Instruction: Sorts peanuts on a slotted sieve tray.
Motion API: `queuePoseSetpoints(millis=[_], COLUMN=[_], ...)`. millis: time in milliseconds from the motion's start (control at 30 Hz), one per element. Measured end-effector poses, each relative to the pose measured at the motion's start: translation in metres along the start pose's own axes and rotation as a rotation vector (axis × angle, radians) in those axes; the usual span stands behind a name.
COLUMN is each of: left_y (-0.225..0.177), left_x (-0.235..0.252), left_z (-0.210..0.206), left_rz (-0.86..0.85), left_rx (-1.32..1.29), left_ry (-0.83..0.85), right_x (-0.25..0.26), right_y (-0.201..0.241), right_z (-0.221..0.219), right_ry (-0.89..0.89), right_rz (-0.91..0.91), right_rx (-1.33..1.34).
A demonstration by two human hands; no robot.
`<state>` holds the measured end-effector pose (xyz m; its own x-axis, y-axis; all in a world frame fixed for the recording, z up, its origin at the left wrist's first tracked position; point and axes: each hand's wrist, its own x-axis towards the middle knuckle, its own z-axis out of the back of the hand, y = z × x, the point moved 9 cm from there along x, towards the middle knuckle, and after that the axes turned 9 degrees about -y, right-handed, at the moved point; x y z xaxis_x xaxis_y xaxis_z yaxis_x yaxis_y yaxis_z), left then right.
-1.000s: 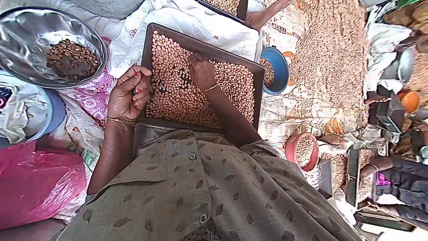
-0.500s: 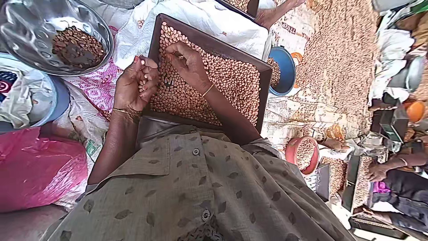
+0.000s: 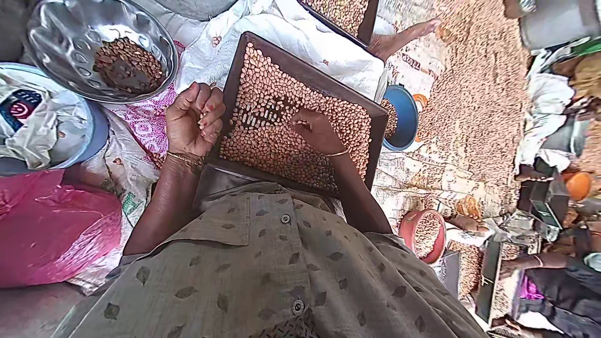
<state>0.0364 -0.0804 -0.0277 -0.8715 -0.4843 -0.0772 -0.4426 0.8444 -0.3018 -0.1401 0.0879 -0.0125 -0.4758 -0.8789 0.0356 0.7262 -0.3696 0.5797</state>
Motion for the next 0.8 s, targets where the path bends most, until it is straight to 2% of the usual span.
queuePoseSetpoints(millis=[100,167,267,400,500,633,700,800], left_y=[0.003,0.003,0.003,0.003,0.001,-0.001,-0.001,0.000], left_x=[0.000,-0.001,-0.002,-0.003,-0.002,-0.001,0.000,0.000], left_z=[-0.003,-0.004,-0.003,-0.001,-0.001,0.002,0.002,0.002], left_rz=[-0.010,-0.025,-0.026,-0.045,-0.053,-0.044,-0.046,-0.047], left_rx=[0.085,0.136,0.130,0.172,0.187,0.126,0.118,0.135], left_ry=[-0.002,-0.014,-0.024,-0.054,-0.058,-0.031,-0.032,-0.035], right_x=[0.001,0.023,0.064,0.085,0.078,0.047,0.027,-0.003], right_y=[0.044,0.058,0.065,0.057,0.031,-0.017,-0.034,-0.036], right_z=[-0.010,-0.011,-0.016,-0.055,-0.043,-0.003,0.011,0.019], right_ry=[0.113,0.058,-0.101,-0.013,-0.116,-0.225,-0.164,-0.074], right_rz=[0.121,0.141,0.238,0.308,0.330,0.138,-0.012,-0.037], right_rx=[0.318,0.307,0.112,-0.283,-0.396,-0.426,-0.356,-0.120])
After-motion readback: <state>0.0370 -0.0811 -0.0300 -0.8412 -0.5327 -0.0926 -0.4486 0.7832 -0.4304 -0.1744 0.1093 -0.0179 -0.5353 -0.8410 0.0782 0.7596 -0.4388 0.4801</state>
